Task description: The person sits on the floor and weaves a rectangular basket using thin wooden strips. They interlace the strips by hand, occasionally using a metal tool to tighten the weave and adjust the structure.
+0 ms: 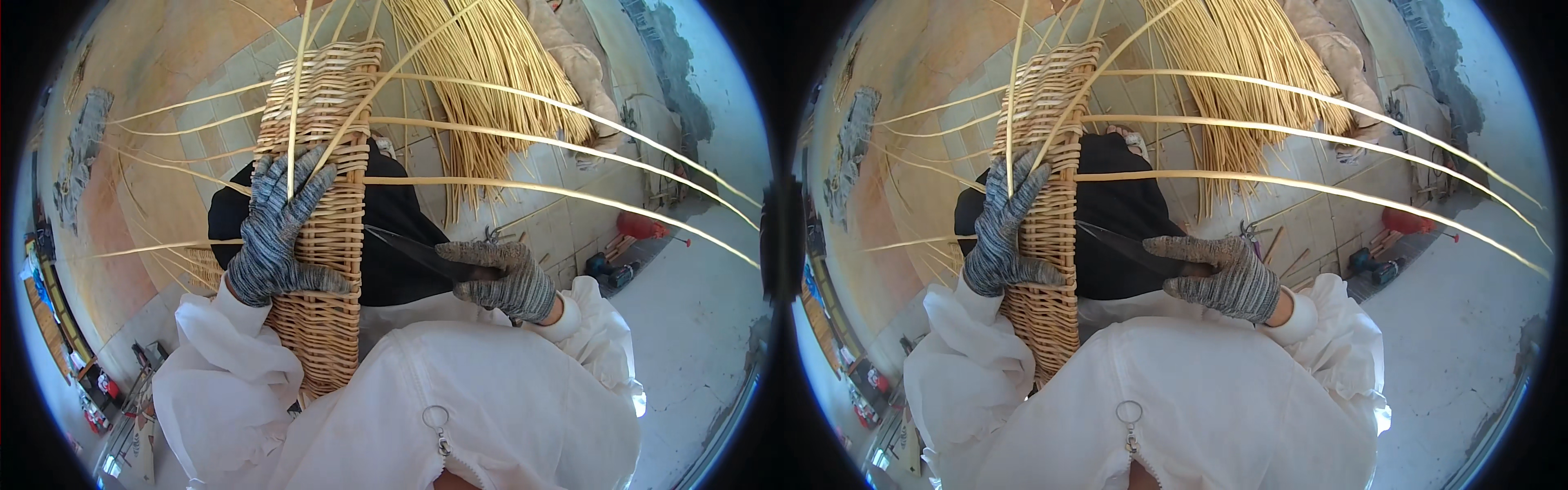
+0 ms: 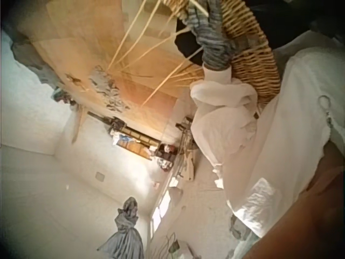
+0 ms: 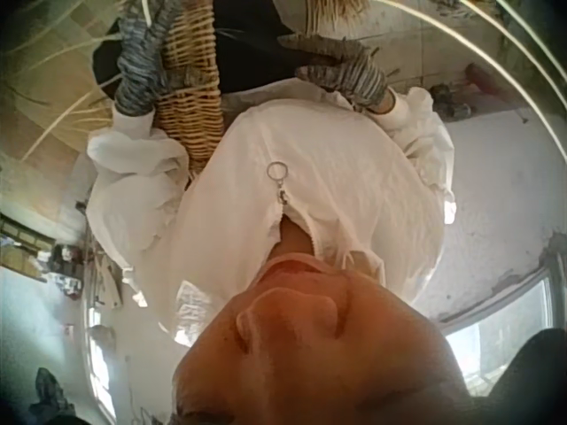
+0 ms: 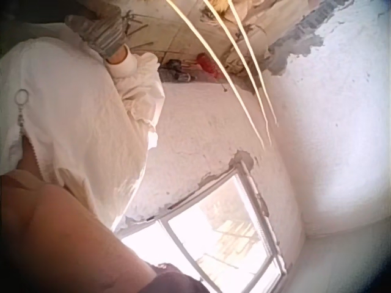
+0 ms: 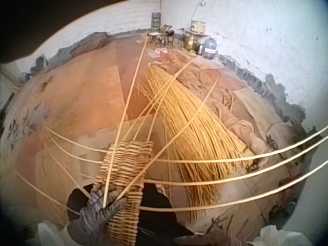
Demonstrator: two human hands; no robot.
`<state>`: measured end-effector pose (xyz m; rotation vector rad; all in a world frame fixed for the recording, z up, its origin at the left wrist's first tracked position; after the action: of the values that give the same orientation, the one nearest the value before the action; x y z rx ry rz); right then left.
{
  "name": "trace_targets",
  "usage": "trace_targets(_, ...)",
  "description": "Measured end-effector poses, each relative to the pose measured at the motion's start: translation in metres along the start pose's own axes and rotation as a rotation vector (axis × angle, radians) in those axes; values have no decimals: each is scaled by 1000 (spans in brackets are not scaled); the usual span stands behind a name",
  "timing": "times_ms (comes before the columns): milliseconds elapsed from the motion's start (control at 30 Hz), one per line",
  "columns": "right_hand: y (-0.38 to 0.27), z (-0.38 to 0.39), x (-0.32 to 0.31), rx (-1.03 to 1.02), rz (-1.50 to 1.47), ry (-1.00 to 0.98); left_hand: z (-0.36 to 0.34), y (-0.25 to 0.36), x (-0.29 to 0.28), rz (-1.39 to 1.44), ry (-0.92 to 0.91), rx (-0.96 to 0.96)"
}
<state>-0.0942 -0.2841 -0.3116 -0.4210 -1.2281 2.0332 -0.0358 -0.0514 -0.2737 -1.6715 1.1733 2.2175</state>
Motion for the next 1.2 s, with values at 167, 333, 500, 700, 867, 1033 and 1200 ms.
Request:
trace_targets(167,-3,-6,-2,-23,295,-95,-1,1,-4,35,32,9)
trace_targets(333,-31,-24,-14,-225,284,-196,-2,-2,-4,35,20,7)
trace_targets(500,-40,-38,-29,-175,353,-300,-3,-4,2,21,-32,3)
trace_targets(700,-50,-55,-31,-107,366,-368,-6,-10,4,1,-20,-3)
trace_targets(867,-64,-55,-26,-215,746,-351,-8,-11,7,-5,-65,5)
trace_targets(1033,-41,-62,-26,-81,205,-362,-9,-10,7,-17,-79,4)
trace_targets(1200,-60,-55,-15,-333,644,-331,-8,-11,9,8,-79,10)
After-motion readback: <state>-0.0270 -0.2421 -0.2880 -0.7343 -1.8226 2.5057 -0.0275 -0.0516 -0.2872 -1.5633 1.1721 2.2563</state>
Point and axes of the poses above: each hand's wrist, its own z-axis away from the middle knuckle, its own x-axis out of the palm, y = z × x, the point moved 9 cm from there along -z, towards the middle knuckle, and after that the axes turned 10 degrees about -y, right-handed, at the moved point
